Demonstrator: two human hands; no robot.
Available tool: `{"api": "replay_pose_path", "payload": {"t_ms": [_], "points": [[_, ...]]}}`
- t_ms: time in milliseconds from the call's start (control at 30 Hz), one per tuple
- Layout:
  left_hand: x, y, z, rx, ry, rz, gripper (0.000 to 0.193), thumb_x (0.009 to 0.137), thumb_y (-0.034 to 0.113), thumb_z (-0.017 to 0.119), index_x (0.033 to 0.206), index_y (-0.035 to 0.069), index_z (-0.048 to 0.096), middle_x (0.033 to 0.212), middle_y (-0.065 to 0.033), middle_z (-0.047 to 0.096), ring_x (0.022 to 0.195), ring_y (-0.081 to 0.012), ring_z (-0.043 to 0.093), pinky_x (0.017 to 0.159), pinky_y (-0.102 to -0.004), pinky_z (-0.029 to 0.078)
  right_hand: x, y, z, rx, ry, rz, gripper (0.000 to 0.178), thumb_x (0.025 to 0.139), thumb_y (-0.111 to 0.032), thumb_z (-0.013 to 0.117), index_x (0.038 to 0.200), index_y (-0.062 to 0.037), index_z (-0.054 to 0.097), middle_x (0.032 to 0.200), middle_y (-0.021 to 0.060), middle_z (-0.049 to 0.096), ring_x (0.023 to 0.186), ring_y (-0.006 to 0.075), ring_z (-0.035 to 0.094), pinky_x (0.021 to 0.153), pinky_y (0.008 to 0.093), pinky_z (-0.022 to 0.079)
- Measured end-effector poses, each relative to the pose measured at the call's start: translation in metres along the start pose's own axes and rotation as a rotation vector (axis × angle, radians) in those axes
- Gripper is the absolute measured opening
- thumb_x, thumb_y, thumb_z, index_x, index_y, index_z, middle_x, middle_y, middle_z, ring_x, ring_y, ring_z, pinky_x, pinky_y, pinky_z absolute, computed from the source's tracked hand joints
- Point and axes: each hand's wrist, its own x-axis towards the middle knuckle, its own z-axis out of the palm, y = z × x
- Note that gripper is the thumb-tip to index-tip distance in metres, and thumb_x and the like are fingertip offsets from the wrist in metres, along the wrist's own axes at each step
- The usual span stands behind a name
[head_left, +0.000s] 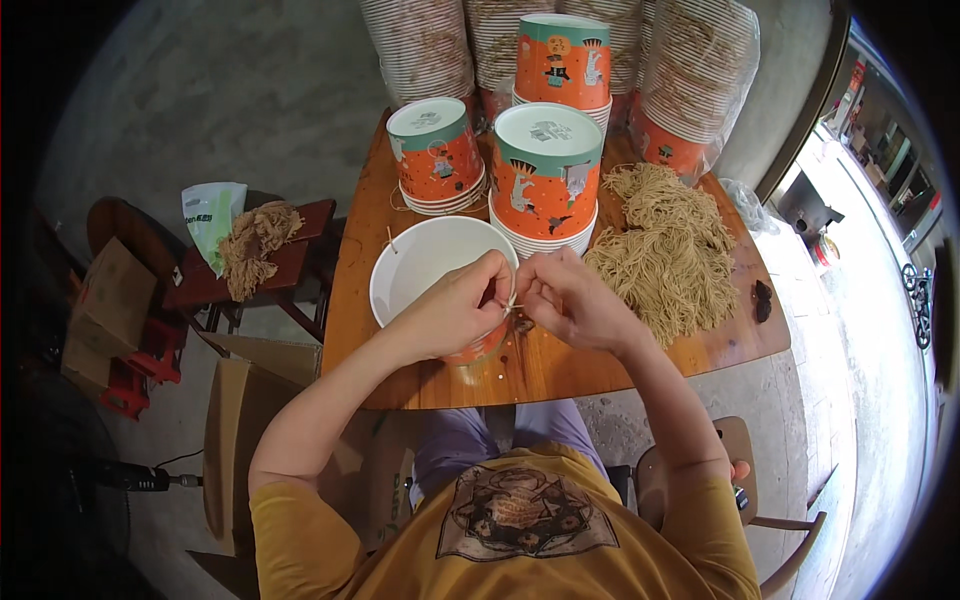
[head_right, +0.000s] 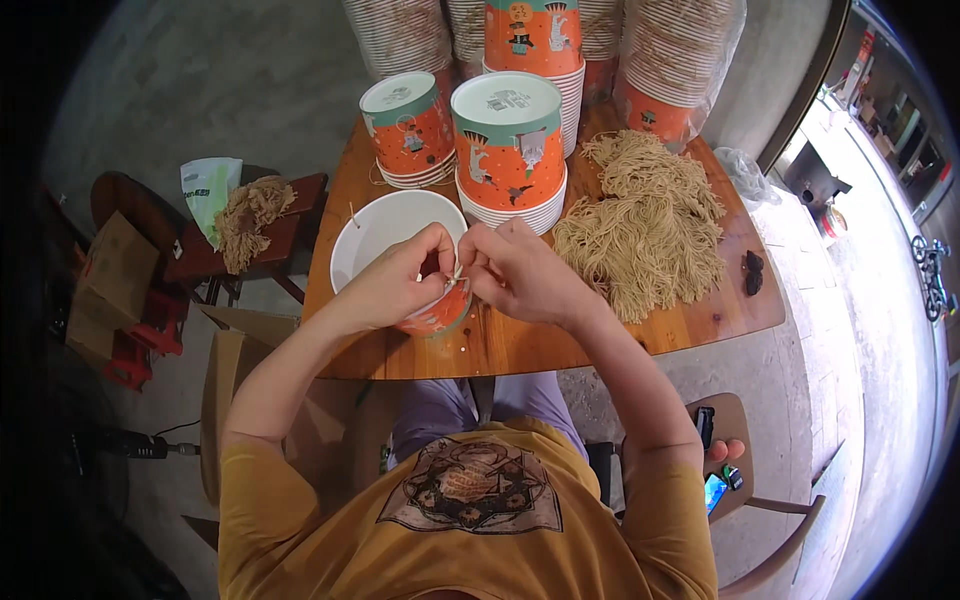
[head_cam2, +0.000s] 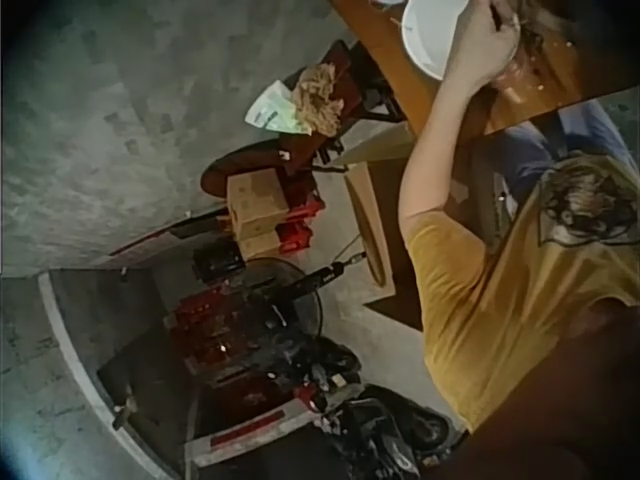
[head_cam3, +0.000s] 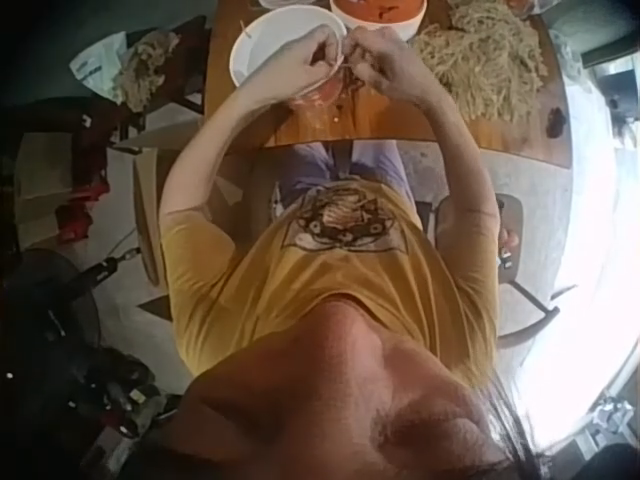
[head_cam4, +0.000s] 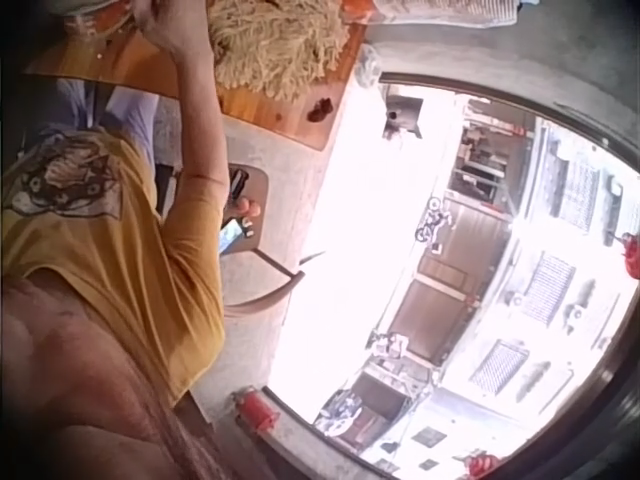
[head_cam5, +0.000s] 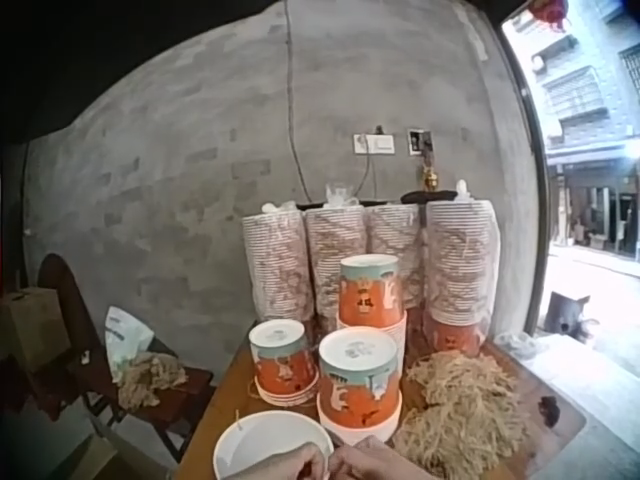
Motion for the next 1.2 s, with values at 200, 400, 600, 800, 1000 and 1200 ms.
{"api": "replay_pose_path", "payload": {"t_ms": [200,400,600,800,1000,1200], "points": [[-0.002,-0.009,0.001,-0.048,0.010,-0.003,0.013,0.080,0.001,0.053,0.087,0.004,0.042,0.079,-0.0064,0.051,0.073,-0.0184,0.051,0.071,-0.0309,0.044,0.023,0.011,-0.015,-0.489,-0.015,-0.402,0.015,0.066,-0.003,0.061,0.078,-0.0053,0.051,0.071,0.0070,0.051,0.069,0.0265,0.055,0.063,0.0358,0.044],[-0.003,-0.010,0.001,0.010,0.023,-0.021,0.013,0.080,0.002,0.053,0.087,0.004,0.042,0.077,-0.0062,0.051,0.071,-0.0176,0.051,0.070,-0.0292,0.044,0.045,-0.015,-0.011,-0.601,0.093,-0.576,0.017,0.063,-0.004,0.061,0.076,-0.0040,0.051,0.078,0.0097,0.050,0.078,0.0279,0.055,0.069,0.0342,0.047],[-0.004,-0.014,-0.001,-0.059,0.000,-0.008,0.013,0.081,0.002,0.054,0.088,0.004,0.043,0.079,-0.0050,0.051,0.073,-0.0148,0.051,0.071,-0.0271,0.044,0.044,-0.010,-0.014,-0.123,0.042,-0.178,0.012,0.080,0.001,0.047,0.090,-0.0005,0.053,0.083,0.0082,0.057,0.071,0.0185,0.054,0.069,0.0288,0.046],[-0.006,-0.017,-0.010,-0.238,0.012,-0.054,0.015,0.082,0.000,0.054,0.089,0.006,0.043,0.082,-0.0005,0.047,0.078,-0.0089,0.046,0.073,-0.0233,0.041,0.019,-0.009,-0.005,0.301,-0.018,0.097,0.012,0.086,-0.003,0.042,0.092,-0.0019,0.053,0.073,0.0074,0.050,0.064,0.0112,0.049,0.059,0.0273,0.043],[-0.008,-0.014,-0.015,-0.426,0.029,-0.144,0.016,0.081,-0.003,0.053,0.090,0.006,0.044,0.085,0.0015,0.046,0.079,-0.0062,0.045,0.073,-0.0202,0.040,0.010,-0.026,0.019,0.089,0.054,0.193,0.016,0.081,-0.013,0.068,0.091,-0.0034,0.060,0.072,0.0076,0.052,0.062,0.0171,0.055,0.057,0.0292,0.044],[-0.011,-0.012,-0.013,-0.363,0.079,-0.122,0.017,0.082,-0.002,0.053,0.093,0.006,0.043,0.085,0.0012,0.046,0.078,-0.0065,0.045,0.072,-0.0212,0.040,0.005,-0.019,0.034,-0.041,0.225,0.135,0.013,0.081,-0.010,0.070,0.090,-0.0028,0.064,0.074,0.0017,0.054,0.059,0.0091,0.045,0.054,0.0237,0.040]]}}
